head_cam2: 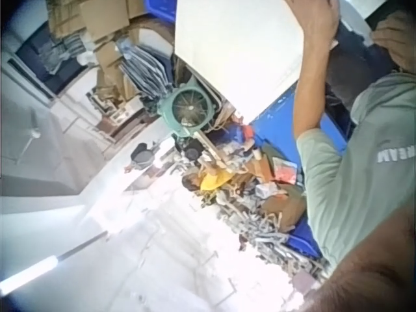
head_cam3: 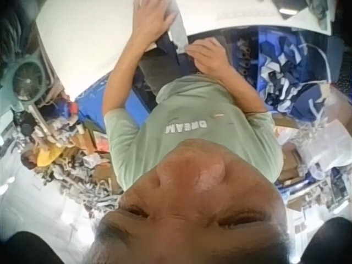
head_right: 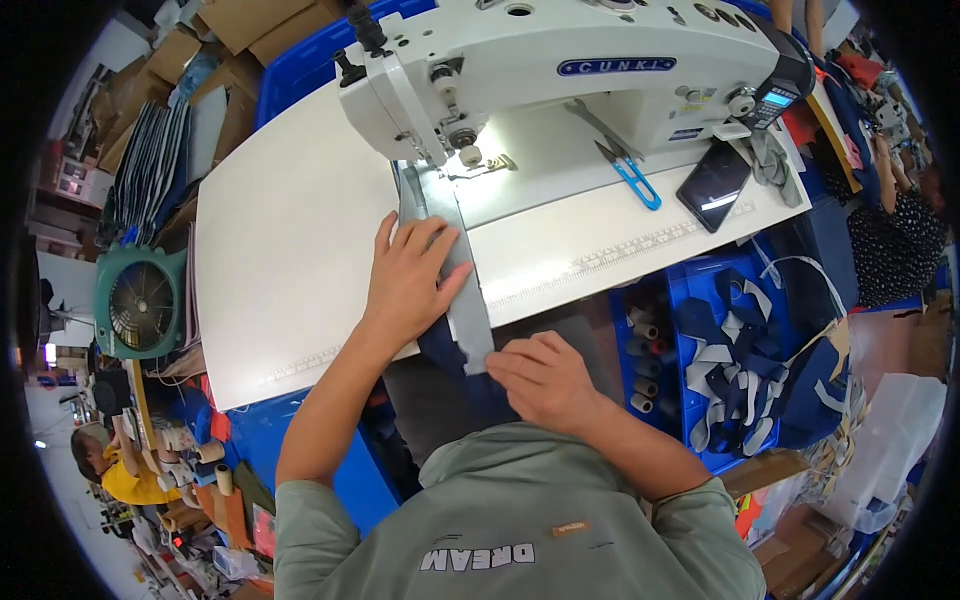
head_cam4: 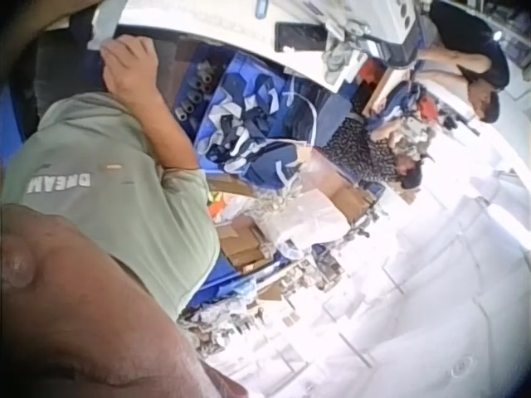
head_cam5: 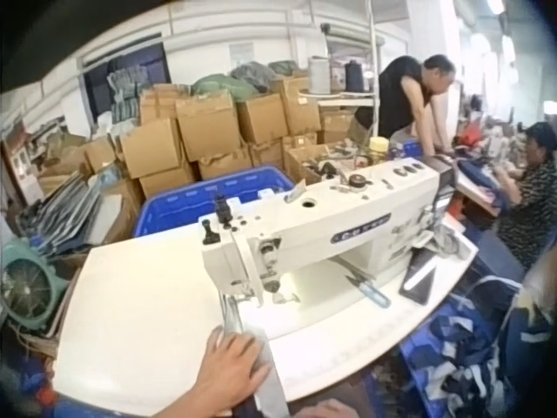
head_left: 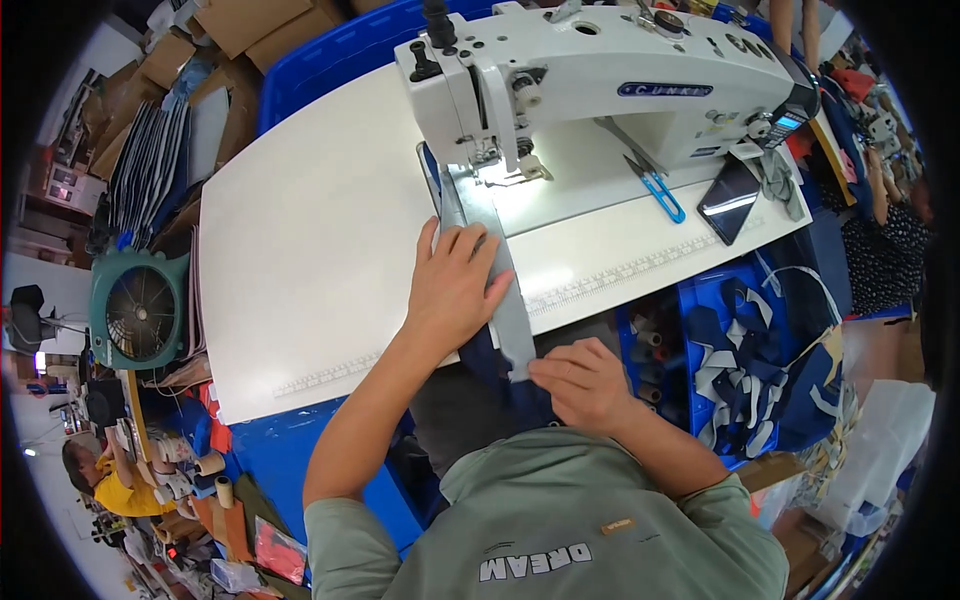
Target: Sewing two different fabric pieces together to create composite straps using an industrial sewing machine.
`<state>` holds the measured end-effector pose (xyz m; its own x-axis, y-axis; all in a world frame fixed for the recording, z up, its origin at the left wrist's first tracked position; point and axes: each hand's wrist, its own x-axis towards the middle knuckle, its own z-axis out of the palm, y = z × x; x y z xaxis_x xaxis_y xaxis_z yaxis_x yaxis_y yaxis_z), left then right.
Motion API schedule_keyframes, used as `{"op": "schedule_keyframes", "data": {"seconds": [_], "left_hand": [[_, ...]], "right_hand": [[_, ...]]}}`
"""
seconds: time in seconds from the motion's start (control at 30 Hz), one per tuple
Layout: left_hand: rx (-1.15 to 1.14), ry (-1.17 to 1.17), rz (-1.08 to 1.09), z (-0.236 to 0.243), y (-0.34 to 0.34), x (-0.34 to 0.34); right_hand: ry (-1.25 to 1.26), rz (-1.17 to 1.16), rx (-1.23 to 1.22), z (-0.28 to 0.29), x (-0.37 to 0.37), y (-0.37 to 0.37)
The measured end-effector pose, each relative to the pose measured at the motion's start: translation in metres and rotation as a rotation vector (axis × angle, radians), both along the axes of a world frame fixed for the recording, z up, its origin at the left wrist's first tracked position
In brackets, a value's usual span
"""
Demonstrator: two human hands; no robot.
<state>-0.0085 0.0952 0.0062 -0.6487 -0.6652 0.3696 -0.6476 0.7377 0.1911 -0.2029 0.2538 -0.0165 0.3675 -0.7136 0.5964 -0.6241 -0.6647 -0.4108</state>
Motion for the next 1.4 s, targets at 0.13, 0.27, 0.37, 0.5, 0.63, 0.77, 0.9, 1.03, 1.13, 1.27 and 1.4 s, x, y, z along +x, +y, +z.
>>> {"op": "schedule_keyframes", "data": {"seconds": [0.13,0.27,0.37,0.5,0.63,0.77,0.9,1.03,1.13,1.27,1.4], "left_hand": [[-0.029,-0.016,0.024,-0.001,-0.024,-0.003],[-0.049,-0.005,0.015,0.0,-0.047,-0.004],[0.044,0.064,-0.024,-0.004,-0.047,-0.002],[-0.02,0.077,0.007,-0.01,-0.052,-0.001],[-0.041,0.109,0.048,-0.002,-0.06,0.0],[0.083,0.112,-0.182,0.006,-0.035,0.012],[0.05,0.123,-0.187,-0.009,-0.027,0.018],[-0.016,0.092,-0.128,-0.012,-0.035,0.016],[-0.02,0.121,-0.101,-0.012,-0.036,0.013],[-0.053,0.12,-0.059,-0.013,-0.034,0.009],[-0.053,0.108,-0.082,-0.014,-0.035,0.011]], "right_hand": [[0.0,-0.02,0.028,0.003,-0.001,-0.028],[0.03,-0.048,0.041,0.007,-0.004,-0.056],[0.037,-0.107,0.06,0.005,-0.006,-0.073],[0.067,-0.106,0.064,0.005,-0.007,-0.095],[0.107,-0.131,0.05,0.008,-0.005,-0.116],[0.116,-0.12,0.045,0.005,-0.006,-0.12],[0.134,-0.143,0.022,0.006,-0.003,-0.118],[0.188,-0.17,0.02,0.007,-0.002,-0.128],[0.21,-0.117,0.017,0.009,-0.003,-0.115],[0.174,-0.094,0.017,0.002,-0.002,-0.097],[0.156,-0.112,0.026,0.001,0.0,-0.096]]}}
